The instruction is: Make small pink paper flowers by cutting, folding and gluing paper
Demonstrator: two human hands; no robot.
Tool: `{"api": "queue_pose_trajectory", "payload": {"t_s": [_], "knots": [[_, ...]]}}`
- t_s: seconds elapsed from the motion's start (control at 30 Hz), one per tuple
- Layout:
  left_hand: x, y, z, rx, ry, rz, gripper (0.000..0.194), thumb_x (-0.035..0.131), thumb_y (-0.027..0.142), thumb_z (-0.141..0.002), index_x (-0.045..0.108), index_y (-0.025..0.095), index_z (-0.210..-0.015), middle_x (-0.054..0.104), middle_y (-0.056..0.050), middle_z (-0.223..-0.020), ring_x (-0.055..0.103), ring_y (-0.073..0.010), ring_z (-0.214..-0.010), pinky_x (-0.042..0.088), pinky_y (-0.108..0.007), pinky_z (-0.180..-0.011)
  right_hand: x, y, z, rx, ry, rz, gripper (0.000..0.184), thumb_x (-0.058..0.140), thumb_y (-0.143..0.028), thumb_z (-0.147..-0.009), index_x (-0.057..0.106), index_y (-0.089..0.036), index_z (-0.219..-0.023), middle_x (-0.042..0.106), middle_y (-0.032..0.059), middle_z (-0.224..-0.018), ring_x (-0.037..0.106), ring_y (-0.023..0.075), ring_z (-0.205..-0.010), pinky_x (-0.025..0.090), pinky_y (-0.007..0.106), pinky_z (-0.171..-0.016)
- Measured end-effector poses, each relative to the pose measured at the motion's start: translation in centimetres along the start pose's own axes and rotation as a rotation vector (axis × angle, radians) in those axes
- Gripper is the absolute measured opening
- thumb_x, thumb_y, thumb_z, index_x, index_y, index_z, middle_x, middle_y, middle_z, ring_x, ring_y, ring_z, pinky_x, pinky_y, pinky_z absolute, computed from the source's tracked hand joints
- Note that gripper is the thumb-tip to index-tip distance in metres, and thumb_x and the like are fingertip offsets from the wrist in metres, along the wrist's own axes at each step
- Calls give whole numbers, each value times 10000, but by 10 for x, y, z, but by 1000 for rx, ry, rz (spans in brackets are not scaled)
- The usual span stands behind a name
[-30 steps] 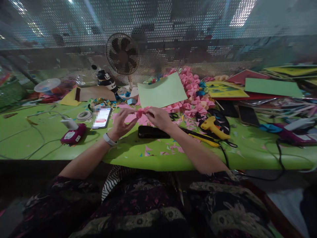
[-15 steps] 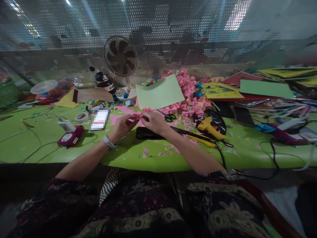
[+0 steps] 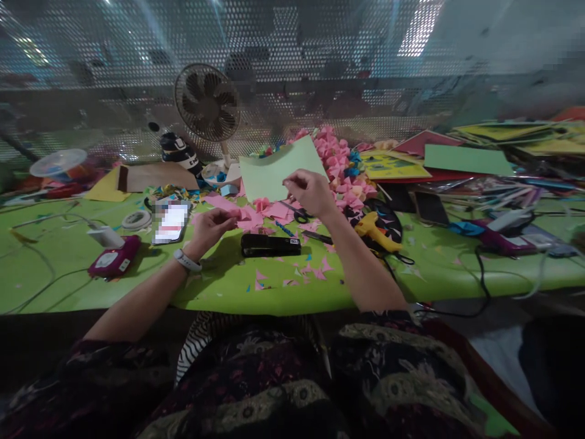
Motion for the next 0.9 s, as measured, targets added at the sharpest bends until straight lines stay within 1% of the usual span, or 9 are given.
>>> {"api": "queue_pose_trajectory", "payload": {"t_s": [0.13, 0.27, 0.33, 0.43, 0.53, 0.63, 0.7, 0.8, 0.9], "knots": [[2, -3, -1, -35, -15, -2, 342, 756, 492, -719, 667, 164, -762, 709, -56, -722, 655, -142, -614, 541, -257, -560, -27, 10, -9, 85, 59, -202, 196, 727, -339, -798, 665, -153, -780, 605, -19, -571, 573, 90, -480, 500, 216, -504], [3, -3, 0, -85, -16, 61, 325, 767, 467, -707, 647, 165, -719, 681, -38, -672, 656, -140, -596, 543, -252, -546, -39, 10, -11, 138, -43, -183, 216, 744, -350, -800, 684, -143, -794, 628, -3, -584, 590, 95, -488, 507, 228, -512], [3, -1, 1, -96, -11, 67, 320, 766, 458, -710, 639, 165, -706, 671, -31, -655, 662, -143, -600, 545, -248, -546, -42, 8, -5, 145, -148, -63, 233, 733, -373, -808, 708, -143, -837, 656, 10, -612, 606, 114, -520, 508, 249, -535], [2, 3, 1, -78, -5, 66, 286, 757, 433, -720, 647, 170, -716, 678, -27, -658, 671, -146, -615, 554, -248, -558, -49, 11, 15, 150, -373, 249, 265, 708, -414, -817, 739, -170, -917, 714, 31, -727, 649, 156, -643, 503, 278, -618], [1, 4, 1, -40, 6, 30, 259, 742, 413, -735, 656, 170, -715, 685, -31, -664, 667, -143, -608, 550, -242, -548, -70, 31, 43, 210, -542, 638, 271, 650, -387, -846, 737, -193, -1013, 747, 58, -952, 680, 211, -852, 490, 299, -739], [1, -1, -1, -25, 0, 16, 269, 747, 420, -734, 663, 164, -723, 686, -36, -680, 666, -148, -604, 557, -250, -553, -108, 65, 70, 417, -528, 1048, 357, 638, -351, -823, 702, -182, -1130, 720, 124, -1132, 668, 278, -994, 474, 319, -754], [1, -5, -2, -31, -3, 15, 277, 755, 425, -727, 669, 162, -733, 685, -38, -685, 673, -154, -614, 564, -256, -566, -124, 87, 88, 562, -566, 1197, 414, 624, -366, -811, 679, -161, -1165, 702, 159, -1171, 661, 307, -1028, 470, 329, -743], [2, -7, -2, -54, -5, 39, 292, 759, 432, -715, 673, 156, -749, 687, -40, -689, 682, -158, -624, 572, -261, -585, -128, 105, 107, 660, -614, 1248, 426, 590, -397, -811, 684, -143, -1140, 705, 185, -1144, 667, 334, -1009, 472, 347, -709], [4, -4, -1, -81, -2, 68, 307, 768, 434, -691, 669, 148, -741, 686, -37, -680, 679, -151, -608, 579, -261, -594, -124, 112, 111, 642, -557, 1254, 442, 611, -405, -781, 690, -138, -1123, 693, 192, -1155, 665, 325, -1023, 476, 330, -734]]}}
Point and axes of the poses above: each hand's wrist, its own z-axis away from the middle knuckle, its own x-axis out of the palm, y = z × x, the point moved 8 cm from there along -z, towards the middle knuckle
